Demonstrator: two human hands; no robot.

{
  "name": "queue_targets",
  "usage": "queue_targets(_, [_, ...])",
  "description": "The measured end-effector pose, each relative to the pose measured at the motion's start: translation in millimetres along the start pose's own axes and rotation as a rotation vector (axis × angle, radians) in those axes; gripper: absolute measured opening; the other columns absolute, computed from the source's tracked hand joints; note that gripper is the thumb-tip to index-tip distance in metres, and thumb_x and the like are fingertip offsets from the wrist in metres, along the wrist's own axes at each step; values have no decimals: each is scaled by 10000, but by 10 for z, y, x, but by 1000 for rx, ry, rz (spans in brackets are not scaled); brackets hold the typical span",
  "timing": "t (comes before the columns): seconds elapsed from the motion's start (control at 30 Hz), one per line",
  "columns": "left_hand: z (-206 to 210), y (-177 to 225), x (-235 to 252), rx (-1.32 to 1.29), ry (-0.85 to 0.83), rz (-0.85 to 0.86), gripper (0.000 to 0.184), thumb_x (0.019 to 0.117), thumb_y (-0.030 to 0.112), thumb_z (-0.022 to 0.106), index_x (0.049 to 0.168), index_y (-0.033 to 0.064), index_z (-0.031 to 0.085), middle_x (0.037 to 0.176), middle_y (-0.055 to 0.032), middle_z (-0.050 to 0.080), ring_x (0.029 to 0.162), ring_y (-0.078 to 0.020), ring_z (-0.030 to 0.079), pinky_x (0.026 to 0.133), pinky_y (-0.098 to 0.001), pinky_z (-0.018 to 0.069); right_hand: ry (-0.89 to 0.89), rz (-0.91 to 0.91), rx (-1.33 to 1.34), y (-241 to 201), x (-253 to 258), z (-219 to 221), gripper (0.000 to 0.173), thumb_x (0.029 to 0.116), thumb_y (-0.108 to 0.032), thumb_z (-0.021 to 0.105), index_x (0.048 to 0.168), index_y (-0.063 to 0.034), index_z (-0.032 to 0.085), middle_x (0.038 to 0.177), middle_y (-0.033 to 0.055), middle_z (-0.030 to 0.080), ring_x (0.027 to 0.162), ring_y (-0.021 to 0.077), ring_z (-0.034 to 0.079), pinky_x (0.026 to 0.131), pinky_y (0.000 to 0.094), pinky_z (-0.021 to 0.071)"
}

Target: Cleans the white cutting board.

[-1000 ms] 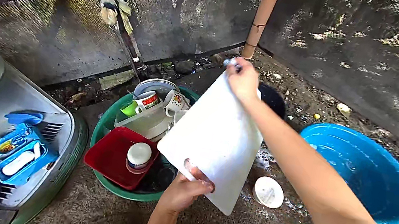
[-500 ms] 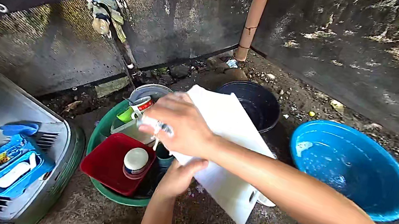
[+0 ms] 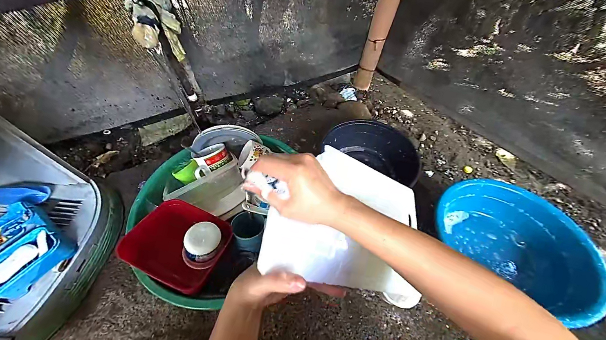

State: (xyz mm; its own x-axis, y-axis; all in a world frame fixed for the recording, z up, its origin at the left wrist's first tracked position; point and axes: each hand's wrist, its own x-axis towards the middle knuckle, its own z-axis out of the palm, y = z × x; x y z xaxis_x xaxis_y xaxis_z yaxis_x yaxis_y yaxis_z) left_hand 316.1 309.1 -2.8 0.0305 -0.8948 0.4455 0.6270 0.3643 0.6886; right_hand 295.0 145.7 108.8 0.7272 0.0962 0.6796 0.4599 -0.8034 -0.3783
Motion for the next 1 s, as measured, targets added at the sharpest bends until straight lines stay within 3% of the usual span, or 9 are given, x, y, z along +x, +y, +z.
queue_targets(0.1, [-115,-8,-69,-129,-98,87,465,954,407,662,1362,184,666,1300,6,706,1213,-109,652,1038,-330,530,-114,23,4,-85,-123,37,185,948,-226,697,895,-51,728,757,51,695,710,167,686,649,393,578])
queue_targets(0.2, [9,59,-39,103,-32,173,304,972,206,668,1271,221,721,1219,114,733,1145,25,646,1023,-202,502,-280,-50,65,-325,-288,177,213,986,-255,652,939,-56,711,798,84,697,785,235,702,707,441,572])
queue_targets(0.33, [306,36,73,124,492,-72,313,761,29,676,1015,190,764,924,35,785,843,-47,741,788,-256,623,-18,207,-2,99,-279,61,143,935,-97,678,1015,1,746,1080,161,729,1066,292,685,960,500,525])
queue_targets(0.5, [389,-22,134,108,689,12,341,720,-81,599,1003,81,699,883,-44,778,812,-112,754,765,-322,639,357,712,-332,738,-296,-205,228,990,-182,590,1031,-1,722,1165,218,656,1148,390,608,958,579,487])
queue_targets(0.6, [294,-68,136,77,724,82,335,714,-68,598,988,96,700,882,-35,777,817,-102,751,766,-315,635,187,625,-227,71,-471,161,213,969,-158,637,1086,4,710,1200,247,646,1166,411,614,987,575,511])
queue_targets(0.67, [182,-135,98,64,742,126,349,697,-44,620,991,118,716,888,-12,772,827,-91,742,769,-313,626,12,463,-66,-198,-601,335,173,926,-113,665,1063,-29,732,1128,175,688,1108,336,648,955,505,535])
queue_targets(0.77, [155,-134,92,60,826,106,382,661,-72,584,1015,60,638,890,-62,767,825,-148,754,745,-361,638,11,444,-172,224,-618,163,211,940,-103,662,1113,-10,736,1205,203,695,1192,379,634,1031,546,495])
queue_targets(0.9, [167,-144,64,-13,794,134,378,653,-68,607,1009,42,670,902,-105,769,828,-183,761,751,-393,641,263,778,-357,1147,-478,-309,268,1000,-185,593,1171,0,688,1217,256,643,1188,472,567,982,644,454])
queue_targets(1.0, [169,-137,94,-31,821,168,258,826,18,598,1079,39,641,951,-116,768,878,-200,761,799,-408,639,300,740,-296,872,-438,-87,262,1014,-144,572,1197,1,690,1211,241,657,1185,398,617,1033,536,500])
